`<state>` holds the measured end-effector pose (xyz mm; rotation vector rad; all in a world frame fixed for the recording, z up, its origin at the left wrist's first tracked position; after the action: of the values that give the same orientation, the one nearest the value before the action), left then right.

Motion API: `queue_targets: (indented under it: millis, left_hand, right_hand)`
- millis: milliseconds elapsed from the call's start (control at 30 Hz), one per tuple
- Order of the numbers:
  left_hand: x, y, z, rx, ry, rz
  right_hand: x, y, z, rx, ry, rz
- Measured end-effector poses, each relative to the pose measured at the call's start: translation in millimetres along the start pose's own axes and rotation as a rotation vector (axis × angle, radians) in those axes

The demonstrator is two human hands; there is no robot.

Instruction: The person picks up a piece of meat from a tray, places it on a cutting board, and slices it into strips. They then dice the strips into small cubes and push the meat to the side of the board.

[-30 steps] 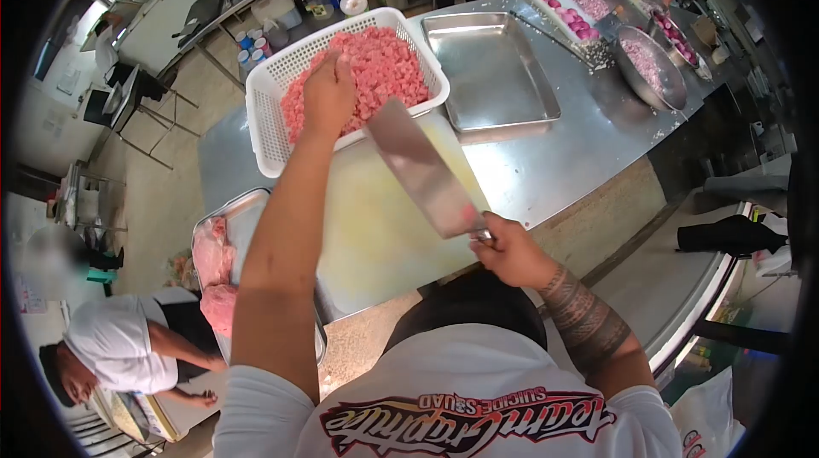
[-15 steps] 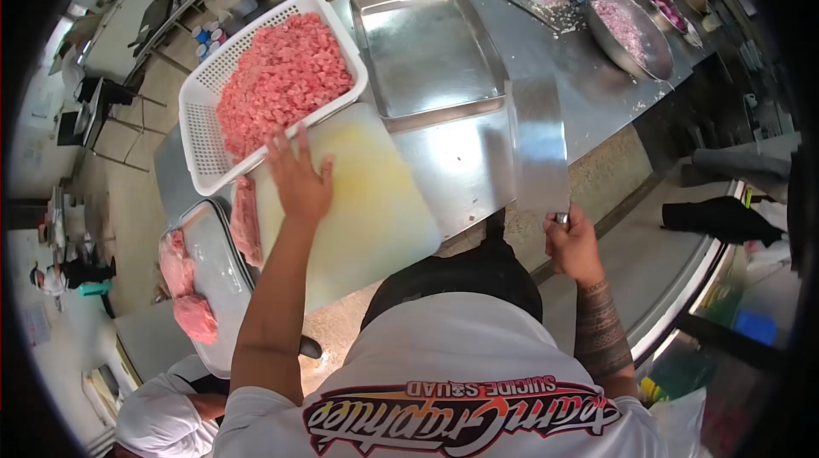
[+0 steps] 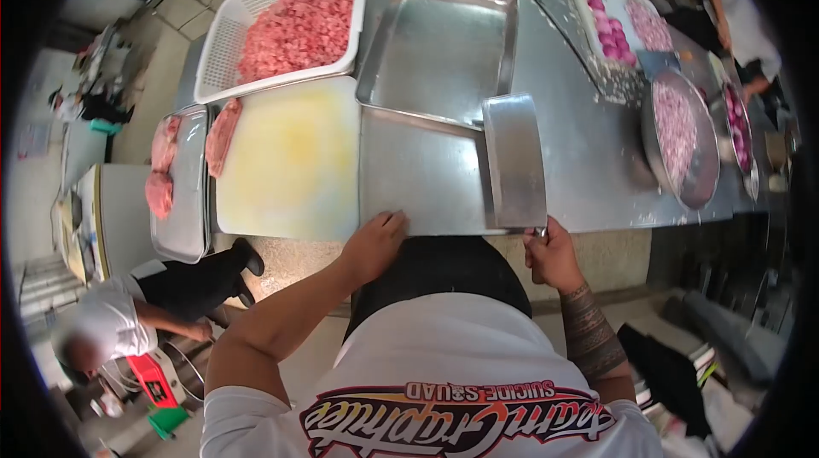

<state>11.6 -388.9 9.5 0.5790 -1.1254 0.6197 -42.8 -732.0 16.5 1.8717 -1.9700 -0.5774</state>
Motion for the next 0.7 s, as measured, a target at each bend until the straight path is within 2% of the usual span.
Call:
queue_targets:
  millis: [100,200,300,367,467,500,567,667,700]
  left_hand:
    - [1.6,16.5,-0.6,0.097,0.032,-0.138]
    - [-6.6,17.2,-13.8,0.179,0.025,-0.153]
    - [36.9,-4.8,-26.4,0.25,0.07,0.125]
    - [116.1,-31.9,-32.2,0.226,0.09,0.396]
    - [210.0,-69.5,-78.3,0.325,0.17,0.704]
    - [237.5,-80.6,-96.7,0.464,0.156,0.689]
    - [264.2,-103.0,-138.5,0.373,-0.029,0.679]
    - [260.3,-125.6,-165.0,0.416,-0.08,0.625]
    - [252.2,-131.3,-165.2,0.365,-0.048,0.667]
  right_hand:
    - [8.7,-13.8,-2.4,-0.004,-0.021,-0.081]
    - [9.5,-18.7,-5.0,-0.003,-0.042,-0.105]
    - [8.0,-18.7,-12.7,0.012,-0.025,-0.147]
    - [6.2,-14.8,-21.2,0.013,-0.035,-0.155]
    - [6.5,-11.2,-27.7,0.013,-0.011,-0.148]
    - [6.2,-7.5,-32.4,0.008,0.003,-0.122]
    - [4.9,2.1,-37.3,0.006,0.009,-0.081]
    - [8.2,14.1,-47.1,0.049,0.031,-0.022]
    - [9.7,22.0,-53.2,0.072,0.064,0.006]
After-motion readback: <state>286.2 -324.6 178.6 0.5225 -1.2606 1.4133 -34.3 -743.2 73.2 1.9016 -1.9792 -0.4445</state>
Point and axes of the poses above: each hand's wrist, its own y-axis away from the middle knuckle, its own x-axis out of the back of the hand, z = x × y, the point moved 6 cm from there along -y, towards the middle knuckle, and after that the axes turned 3 degrees about -y, right-handed, at the moved point
